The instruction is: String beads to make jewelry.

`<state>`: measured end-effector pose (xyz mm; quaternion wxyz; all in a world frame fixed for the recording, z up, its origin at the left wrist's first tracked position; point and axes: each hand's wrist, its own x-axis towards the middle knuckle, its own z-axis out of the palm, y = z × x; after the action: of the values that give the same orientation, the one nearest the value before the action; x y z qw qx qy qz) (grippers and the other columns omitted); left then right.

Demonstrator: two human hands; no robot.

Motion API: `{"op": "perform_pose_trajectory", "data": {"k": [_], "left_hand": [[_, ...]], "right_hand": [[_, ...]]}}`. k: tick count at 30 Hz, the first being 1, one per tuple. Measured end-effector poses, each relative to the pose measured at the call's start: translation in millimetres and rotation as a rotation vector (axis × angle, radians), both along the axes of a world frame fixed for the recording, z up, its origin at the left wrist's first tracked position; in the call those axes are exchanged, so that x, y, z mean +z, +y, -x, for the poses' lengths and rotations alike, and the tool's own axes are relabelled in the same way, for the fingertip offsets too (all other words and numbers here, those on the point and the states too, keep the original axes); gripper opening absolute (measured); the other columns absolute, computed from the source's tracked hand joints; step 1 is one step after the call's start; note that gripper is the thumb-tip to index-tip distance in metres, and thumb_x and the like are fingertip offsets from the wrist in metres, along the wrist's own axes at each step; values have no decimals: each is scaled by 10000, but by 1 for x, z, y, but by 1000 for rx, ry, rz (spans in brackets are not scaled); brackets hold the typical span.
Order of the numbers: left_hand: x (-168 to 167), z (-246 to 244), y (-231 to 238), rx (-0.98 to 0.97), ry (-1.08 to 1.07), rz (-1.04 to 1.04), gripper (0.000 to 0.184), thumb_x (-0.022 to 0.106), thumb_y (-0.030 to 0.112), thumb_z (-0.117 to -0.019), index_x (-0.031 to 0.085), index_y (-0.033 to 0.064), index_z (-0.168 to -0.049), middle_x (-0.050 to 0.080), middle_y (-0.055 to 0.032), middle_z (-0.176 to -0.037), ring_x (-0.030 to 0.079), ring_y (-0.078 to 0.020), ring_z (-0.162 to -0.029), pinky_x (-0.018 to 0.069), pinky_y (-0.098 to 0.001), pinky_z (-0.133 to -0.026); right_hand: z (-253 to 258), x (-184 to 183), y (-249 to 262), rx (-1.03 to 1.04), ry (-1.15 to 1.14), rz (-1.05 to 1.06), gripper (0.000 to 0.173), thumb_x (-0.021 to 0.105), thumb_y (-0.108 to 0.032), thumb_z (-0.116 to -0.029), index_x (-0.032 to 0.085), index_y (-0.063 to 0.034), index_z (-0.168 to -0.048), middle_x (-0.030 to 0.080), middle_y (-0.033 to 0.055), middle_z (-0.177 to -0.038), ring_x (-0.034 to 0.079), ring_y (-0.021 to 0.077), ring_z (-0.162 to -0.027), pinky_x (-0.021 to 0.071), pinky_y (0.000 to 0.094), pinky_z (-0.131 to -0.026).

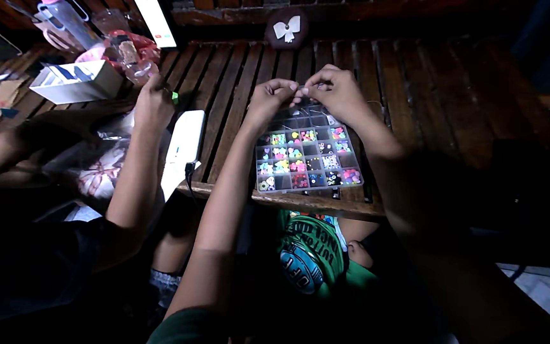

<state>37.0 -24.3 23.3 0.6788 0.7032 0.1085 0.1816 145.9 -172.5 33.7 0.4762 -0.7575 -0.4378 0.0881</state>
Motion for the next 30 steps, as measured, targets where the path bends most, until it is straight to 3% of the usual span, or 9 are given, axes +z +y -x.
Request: {"op": "perform_pose_trajectory", "data": {"k": [5, 8, 18, 30], "left_hand": [[-1, 0, 0, -57, -35, -25, 113, 573, 62, -1033, 658, -9, -1054, 699, -10, -885, 683, -72, -798, 585, -248, -783], [0, 0, 0, -77, -31, -2, 113, 589, 65, -1026, 674, -4, -1051, 703, 2, -861, 682, -67, -785, 585, -245, -777], [10, 7, -4, -161, 19, 157, 144, 521, 75, -1059, 654, 24, -1044, 673, 13, -838, 659, -59, -767, 571, -220, -765], [12, 9, -5, -217, 7, 178, 155, 501, 64, -1062, 648, 40, -1017, 678, 22, -816, 663, -49, -758, 570, -209, -757]], "right_hand": [[0, -6, 2, 9, 368, -159, 129, 611, -116, -1025, 650, -16, -1097, 658, 0, -917, 622, 16, -758, 537, 192, -721], [1, -8, 3, 66, 524, -224, 102, 568, -99, -1046, 617, -37, -1110, 677, -2, -934, 664, 57, -819, 570, 243, -778], [-1, -13, 3, 184, 736, -304, 81, 526, -121, -1067, 595, -161, -1056, 666, -53, -950, 669, 70, -869, 591, 292, -815], [0, -12, 1, 212, 771, -348, 140, 490, -71, -1070, 596, -154, -1033, 682, -53, -870, 684, 60, -787, 607, 266, -761]]}}
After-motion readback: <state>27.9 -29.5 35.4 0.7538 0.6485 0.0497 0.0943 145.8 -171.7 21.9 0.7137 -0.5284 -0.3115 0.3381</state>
